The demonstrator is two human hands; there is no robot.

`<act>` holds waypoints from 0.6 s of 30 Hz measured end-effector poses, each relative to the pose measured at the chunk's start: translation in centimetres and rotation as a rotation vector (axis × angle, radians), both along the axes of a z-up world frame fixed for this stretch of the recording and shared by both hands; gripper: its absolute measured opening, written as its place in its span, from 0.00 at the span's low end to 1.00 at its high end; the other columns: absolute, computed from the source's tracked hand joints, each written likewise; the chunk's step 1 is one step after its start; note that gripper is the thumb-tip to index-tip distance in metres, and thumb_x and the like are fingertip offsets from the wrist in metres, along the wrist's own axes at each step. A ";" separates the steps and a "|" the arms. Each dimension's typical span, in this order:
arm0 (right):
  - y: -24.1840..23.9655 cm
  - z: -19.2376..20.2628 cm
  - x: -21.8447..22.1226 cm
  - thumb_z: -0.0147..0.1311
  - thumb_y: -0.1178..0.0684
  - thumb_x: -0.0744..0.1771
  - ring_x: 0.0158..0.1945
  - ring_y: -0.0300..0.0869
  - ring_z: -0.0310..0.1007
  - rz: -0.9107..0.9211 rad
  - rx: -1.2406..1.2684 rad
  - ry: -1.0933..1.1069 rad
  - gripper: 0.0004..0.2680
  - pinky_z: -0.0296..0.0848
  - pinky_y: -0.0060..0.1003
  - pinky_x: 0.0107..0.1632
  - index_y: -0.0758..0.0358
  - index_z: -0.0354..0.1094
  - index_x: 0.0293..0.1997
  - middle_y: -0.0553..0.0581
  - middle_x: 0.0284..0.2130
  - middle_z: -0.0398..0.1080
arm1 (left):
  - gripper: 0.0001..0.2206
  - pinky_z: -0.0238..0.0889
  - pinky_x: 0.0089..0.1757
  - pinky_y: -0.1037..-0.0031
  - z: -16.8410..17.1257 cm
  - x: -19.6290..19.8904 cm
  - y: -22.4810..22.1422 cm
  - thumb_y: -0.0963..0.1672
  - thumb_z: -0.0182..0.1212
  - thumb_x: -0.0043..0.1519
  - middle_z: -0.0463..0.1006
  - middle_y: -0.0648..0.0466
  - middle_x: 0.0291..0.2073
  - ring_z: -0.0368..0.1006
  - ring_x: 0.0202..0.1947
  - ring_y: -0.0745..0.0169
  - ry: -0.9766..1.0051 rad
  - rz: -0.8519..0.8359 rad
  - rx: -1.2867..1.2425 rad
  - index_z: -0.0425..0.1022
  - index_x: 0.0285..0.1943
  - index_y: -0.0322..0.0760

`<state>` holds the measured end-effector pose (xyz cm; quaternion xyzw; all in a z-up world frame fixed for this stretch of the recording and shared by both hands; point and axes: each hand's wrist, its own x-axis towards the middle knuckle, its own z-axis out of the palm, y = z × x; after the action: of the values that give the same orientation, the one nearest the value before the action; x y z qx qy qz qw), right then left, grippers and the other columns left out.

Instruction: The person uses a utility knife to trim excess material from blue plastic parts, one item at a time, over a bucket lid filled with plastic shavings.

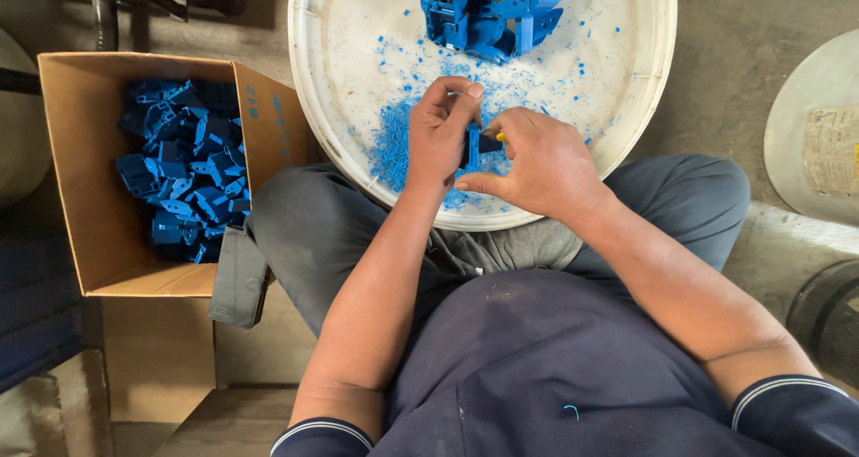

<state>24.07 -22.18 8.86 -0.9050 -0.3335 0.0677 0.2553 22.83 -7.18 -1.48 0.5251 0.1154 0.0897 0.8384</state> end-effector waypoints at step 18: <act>-0.2 -1.0 -0.2 0.72 0.31 0.57 0.35 0.51 0.74 0.019 -0.003 -0.037 0.26 0.73 0.46 0.38 0.65 0.69 0.42 0.57 0.30 0.72 | 0.05 0.58 0.30 0.78 -0.3 0.0 -0.2 0.41 0.65 0.66 0.71 0.60 0.22 0.64 0.25 0.75 -0.003 -0.036 0.013 0.75 0.44 0.34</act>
<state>23.86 -22.41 7.89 -0.9033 -0.3466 0.0537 0.2471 22.87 -7.35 -1.82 0.5324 0.1041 0.0760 0.8366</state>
